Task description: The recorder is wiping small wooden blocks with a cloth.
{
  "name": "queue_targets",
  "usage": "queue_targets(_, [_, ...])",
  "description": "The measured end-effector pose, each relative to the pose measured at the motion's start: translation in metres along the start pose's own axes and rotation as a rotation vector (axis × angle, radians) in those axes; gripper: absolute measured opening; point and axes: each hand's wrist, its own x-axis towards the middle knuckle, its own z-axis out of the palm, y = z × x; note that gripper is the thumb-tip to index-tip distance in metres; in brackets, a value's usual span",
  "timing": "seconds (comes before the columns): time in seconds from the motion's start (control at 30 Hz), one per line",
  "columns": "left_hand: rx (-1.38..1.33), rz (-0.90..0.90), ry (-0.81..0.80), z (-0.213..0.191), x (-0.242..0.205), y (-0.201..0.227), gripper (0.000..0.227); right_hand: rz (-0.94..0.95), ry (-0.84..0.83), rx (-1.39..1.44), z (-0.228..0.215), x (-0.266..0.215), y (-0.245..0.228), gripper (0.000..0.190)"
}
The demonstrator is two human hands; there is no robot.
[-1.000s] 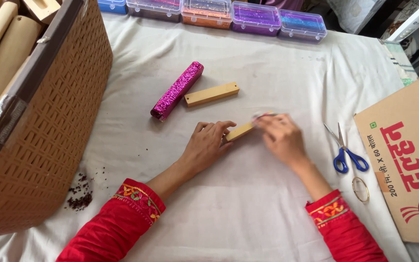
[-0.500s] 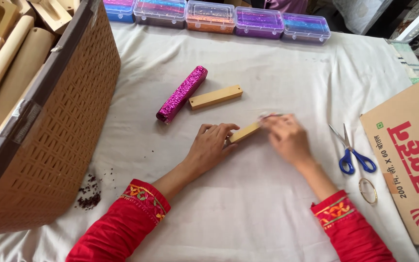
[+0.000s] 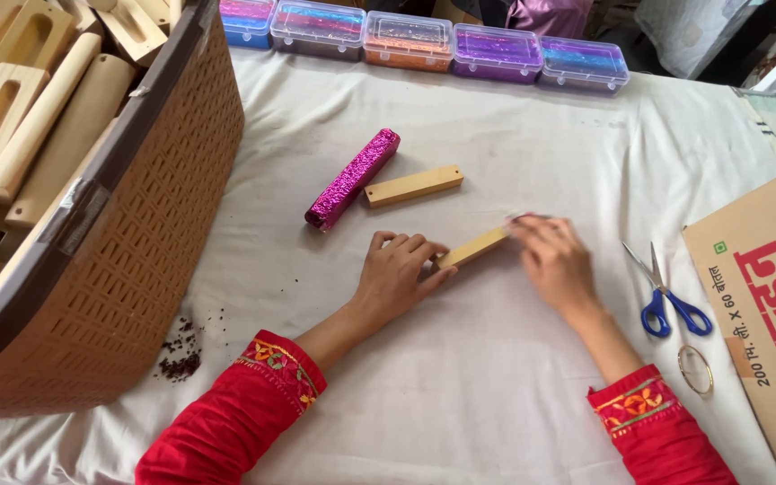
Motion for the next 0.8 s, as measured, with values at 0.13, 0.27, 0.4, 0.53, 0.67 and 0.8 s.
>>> queue_targets(0.13, [0.078, -0.003, 0.015, 0.012, -0.005, -0.011, 0.031, 0.099, 0.032, -0.071, 0.010, -0.007, 0.003, 0.040])
queue_targets(0.27, [0.035, 0.040, 0.072, 0.015, -0.004, -0.016, 0.032, -0.082, 0.006, -0.107, 0.004, -0.003, -0.040, 0.044])
queue_targets(0.4, [-0.052, 0.041, 0.042, 0.017, -0.005, -0.018, 0.029, -0.264, -0.023, 0.011, -0.005, 0.001, -0.063, 0.047])
queue_targets(0.53, [-0.067, 0.056, 0.040, 0.013, -0.003, -0.017, 0.029, -0.198, -0.040, 0.041, -0.006, 0.003, -0.022, 0.049])
queue_targets(0.67, [-0.103, 0.075, 0.038, 0.017, -0.005, -0.018, 0.032, -0.006, -0.024, 0.015, -0.003, -0.003, 0.000, 0.048])
queue_targets(0.8, [-0.089, 0.081, 0.026, 0.021, -0.005, -0.023, 0.032, -0.128, -0.068, 0.075, 0.001, -0.003, -0.049, 0.048])
